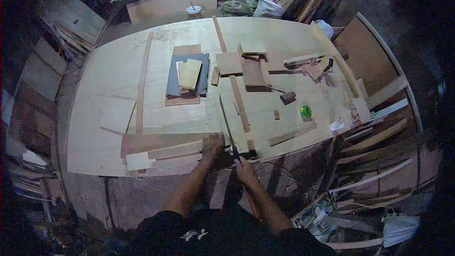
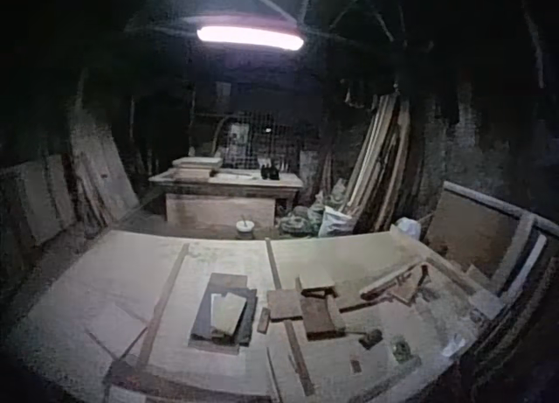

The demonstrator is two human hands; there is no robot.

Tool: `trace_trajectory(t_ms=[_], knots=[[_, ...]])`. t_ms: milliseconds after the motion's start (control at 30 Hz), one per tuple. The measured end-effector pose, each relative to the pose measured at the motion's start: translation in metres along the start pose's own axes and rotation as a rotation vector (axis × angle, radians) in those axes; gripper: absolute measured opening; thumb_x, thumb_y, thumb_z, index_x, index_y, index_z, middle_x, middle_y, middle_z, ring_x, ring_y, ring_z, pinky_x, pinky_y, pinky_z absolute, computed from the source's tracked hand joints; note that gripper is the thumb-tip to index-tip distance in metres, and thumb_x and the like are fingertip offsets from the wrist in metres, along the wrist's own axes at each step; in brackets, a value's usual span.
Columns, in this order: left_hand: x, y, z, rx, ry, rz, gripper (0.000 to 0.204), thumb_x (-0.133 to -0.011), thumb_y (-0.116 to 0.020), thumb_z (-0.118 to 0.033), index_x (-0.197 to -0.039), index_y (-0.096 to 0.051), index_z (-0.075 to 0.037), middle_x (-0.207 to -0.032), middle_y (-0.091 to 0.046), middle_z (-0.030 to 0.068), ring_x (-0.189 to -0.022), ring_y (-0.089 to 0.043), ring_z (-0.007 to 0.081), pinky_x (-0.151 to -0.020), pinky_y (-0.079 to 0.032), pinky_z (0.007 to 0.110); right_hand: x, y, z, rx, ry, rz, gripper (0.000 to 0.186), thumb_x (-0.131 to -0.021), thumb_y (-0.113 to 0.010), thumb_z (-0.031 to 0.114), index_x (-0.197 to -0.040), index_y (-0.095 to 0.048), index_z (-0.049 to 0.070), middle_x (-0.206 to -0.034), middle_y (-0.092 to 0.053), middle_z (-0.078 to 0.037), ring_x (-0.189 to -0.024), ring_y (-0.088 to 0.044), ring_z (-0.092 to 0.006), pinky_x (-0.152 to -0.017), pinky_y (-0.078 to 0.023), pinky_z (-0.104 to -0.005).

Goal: Measuring and cutting a piece of wood using a hand saw on a workshop bench.

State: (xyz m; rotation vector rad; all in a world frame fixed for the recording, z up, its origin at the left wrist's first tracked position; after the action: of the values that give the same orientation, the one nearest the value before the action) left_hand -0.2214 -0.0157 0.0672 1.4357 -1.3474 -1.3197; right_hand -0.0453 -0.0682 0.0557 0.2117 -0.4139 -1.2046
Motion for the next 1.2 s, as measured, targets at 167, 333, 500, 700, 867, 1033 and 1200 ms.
trace_trajectory(t_ms=[167, 333, 500, 700, 867, 1033, 1200], knots=[[0.004, -0.017, 0.011, -0.024, 0.063, 0.095, 0.037, -0.083, -0.052, -0.021, -0.116, -0.052, -0.004, -0.102, -0.060, 0.0155, -0.097, -0.057, 0.0314, -0.076, -0.042, 0.047, 0.080, 0.008, -0.006, 0.276, -0.070, -0.018, 0.032, -0.096, -0.046, 0.023, -0.112, -0.056, -0.003, -0.101, -0.062, -0.023, -0.097, -0.059, -0.0384, -0.085, -0.045, -0.0425], [0.002, -0.023, 0.011, -0.004, 0.068, 0.105, 0.035, -0.083, -0.051, -0.018, -0.115, -0.053, -0.004, -0.102, -0.059, 0.0133, -0.095, -0.057, 0.0298, -0.075, -0.041, 0.047, 0.050, 0.007, 0.033, 0.198, -0.177, 0.033, 0.032, -0.096, -0.047, 0.023, -0.112, -0.057, -0.003, -0.103, -0.061, -0.024, -0.100, -0.058, -0.0395, -0.086, -0.045, -0.0429], [0.008, -0.023, 0.013, -0.054, -0.023, -0.187, 0.035, -0.083, -0.051, -0.019, -0.115, -0.053, -0.005, -0.101, -0.059, 0.0127, -0.096, -0.056, 0.0290, -0.076, -0.041, 0.047, 0.036, 0.000, 0.013, 0.070, -0.002, 0.000, 0.035, -0.096, -0.047, 0.028, -0.106, -0.057, -0.004, -0.088, -0.061, -0.023, -0.082, -0.060, -0.0370, -0.076, -0.046, -0.0422], [0.011, -0.009, 0.007, -0.123, 0.038, -0.018, 0.034, -0.084, -0.051, -0.019, -0.115, -0.053, -0.005, -0.101, -0.059, 0.0119, -0.097, -0.057, 0.0293, -0.078, -0.042, 0.049, 0.040, 0.006, 0.040, 0.137, -0.124, 0.014, 0.035, -0.096, -0.048, 0.028, -0.104, -0.056, -0.005, -0.083, -0.060, -0.022, -0.078, -0.059, -0.0376, -0.073, -0.046, -0.0433], [0.004, -0.018, 0.008, -0.063, 0.040, -0.067, 0.034, -0.085, -0.051, -0.019, -0.115, -0.053, -0.006, -0.100, -0.059, 0.0112, -0.094, -0.058, 0.0299, -0.078, -0.044, 0.051, 0.019, -0.015, -0.014, 0.253, 0.085, -0.157, 0.036, -0.096, -0.048, 0.030, -0.107, -0.057, -0.003, -0.085, -0.061, -0.024, -0.082, -0.059, -0.0423, -0.075, -0.046, -0.0453], [0.006, -0.026, 0.012, -0.095, 0.028, -0.144, 0.030, -0.086, -0.050, -0.019, -0.113, -0.055, -0.006, -0.096, -0.060, 0.0116, -0.090, -0.059, 0.0300, -0.075, -0.044, 0.051, 0.058, -0.008, -0.002, 0.228, -0.067, -0.025, 0.036, -0.097, -0.047, 0.030, -0.111, -0.057, -0.002, -0.091, -0.061, -0.026, -0.087, -0.059, -0.0432, -0.077, -0.046, -0.0462], [0.004, -0.022, 0.007, -0.049, 0.061, -0.047, 0.029, -0.087, -0.049, -0.020, -0.111, -0.056, -0.005, -0.094, -0.061, 0.0119, -0.087, -0.059, 0.0302, -0.073, -0.044, 0.051, 0.002, -0.003, 0.037, 0.122, -0.147, 0.019, 0.036, -0.097, -0.046, 0.029, -0.113, -0.057, -0.002, -0.095, -0.061, -0.025, -0.092, -0.060, -0.0401, -0.081, -0.046, -0.0443]])
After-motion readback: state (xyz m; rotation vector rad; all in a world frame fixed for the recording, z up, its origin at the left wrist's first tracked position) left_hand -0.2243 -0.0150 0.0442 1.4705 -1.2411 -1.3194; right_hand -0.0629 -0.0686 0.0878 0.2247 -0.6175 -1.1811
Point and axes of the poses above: each hand's wrist, its own x-axis away from the middle knuckle, its own y-axis out of the back of the hand, z = x × y, the point moved 4 cm from there along -x, towards the middle knuckle
